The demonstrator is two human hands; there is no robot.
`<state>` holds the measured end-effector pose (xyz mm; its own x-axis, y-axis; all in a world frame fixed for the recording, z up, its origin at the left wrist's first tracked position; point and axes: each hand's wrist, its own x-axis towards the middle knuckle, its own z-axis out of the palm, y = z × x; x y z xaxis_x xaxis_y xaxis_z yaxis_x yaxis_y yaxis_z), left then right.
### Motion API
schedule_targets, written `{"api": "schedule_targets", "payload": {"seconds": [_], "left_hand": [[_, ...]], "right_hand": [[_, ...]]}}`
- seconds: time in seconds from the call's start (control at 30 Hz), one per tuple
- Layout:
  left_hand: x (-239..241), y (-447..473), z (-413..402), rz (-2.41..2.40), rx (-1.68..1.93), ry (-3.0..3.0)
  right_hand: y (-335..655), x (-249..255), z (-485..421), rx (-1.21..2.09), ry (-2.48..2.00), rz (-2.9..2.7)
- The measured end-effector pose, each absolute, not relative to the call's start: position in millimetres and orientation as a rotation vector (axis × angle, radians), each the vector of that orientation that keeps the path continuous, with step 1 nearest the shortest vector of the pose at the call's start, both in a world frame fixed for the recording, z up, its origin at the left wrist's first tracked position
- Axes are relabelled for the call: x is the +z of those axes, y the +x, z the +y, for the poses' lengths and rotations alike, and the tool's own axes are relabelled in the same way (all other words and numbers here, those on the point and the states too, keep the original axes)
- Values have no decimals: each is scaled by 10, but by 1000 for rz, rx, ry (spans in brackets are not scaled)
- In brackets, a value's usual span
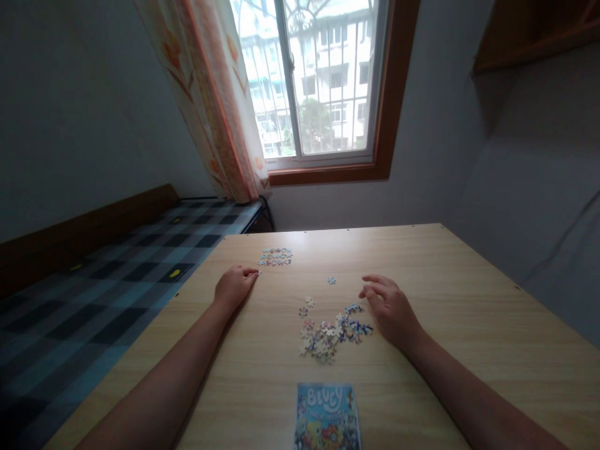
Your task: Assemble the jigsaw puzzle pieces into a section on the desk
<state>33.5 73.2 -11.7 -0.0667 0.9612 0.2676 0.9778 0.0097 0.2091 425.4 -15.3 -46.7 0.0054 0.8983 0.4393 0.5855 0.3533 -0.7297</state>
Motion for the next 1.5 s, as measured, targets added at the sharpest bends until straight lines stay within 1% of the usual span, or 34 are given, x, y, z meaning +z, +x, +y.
{"api": "schedule_targets", "payload": {"seconds": [0.17, 0.4, 0.6, 1.1, 1.3, 1.5], "left_hand": [[-133, 348, 752, -2221, -514, -2067], [-158, 325, 762, -2209, -641, -1999], [-163, 314, 772, -2214, -561, -2052], [-124, 372, 756, -2244, -540, -2061], [-54, 441, 727, -2106, -566, -2016], [-22, 622, 615, -1978, -330, -2070]], "right_hand": [[4252, -462, -153, 415, -1330, -1691], [4253, -463, -153, 400, -1334, -1695], [4242, -440, -162, 404, -1329, -1691], [4257, -453, -150, 383, -1332, -1694], [4253, -433, -155, 372, -1321, -1712], [4250, -415, -157, 372, -1326, -1698]]}}
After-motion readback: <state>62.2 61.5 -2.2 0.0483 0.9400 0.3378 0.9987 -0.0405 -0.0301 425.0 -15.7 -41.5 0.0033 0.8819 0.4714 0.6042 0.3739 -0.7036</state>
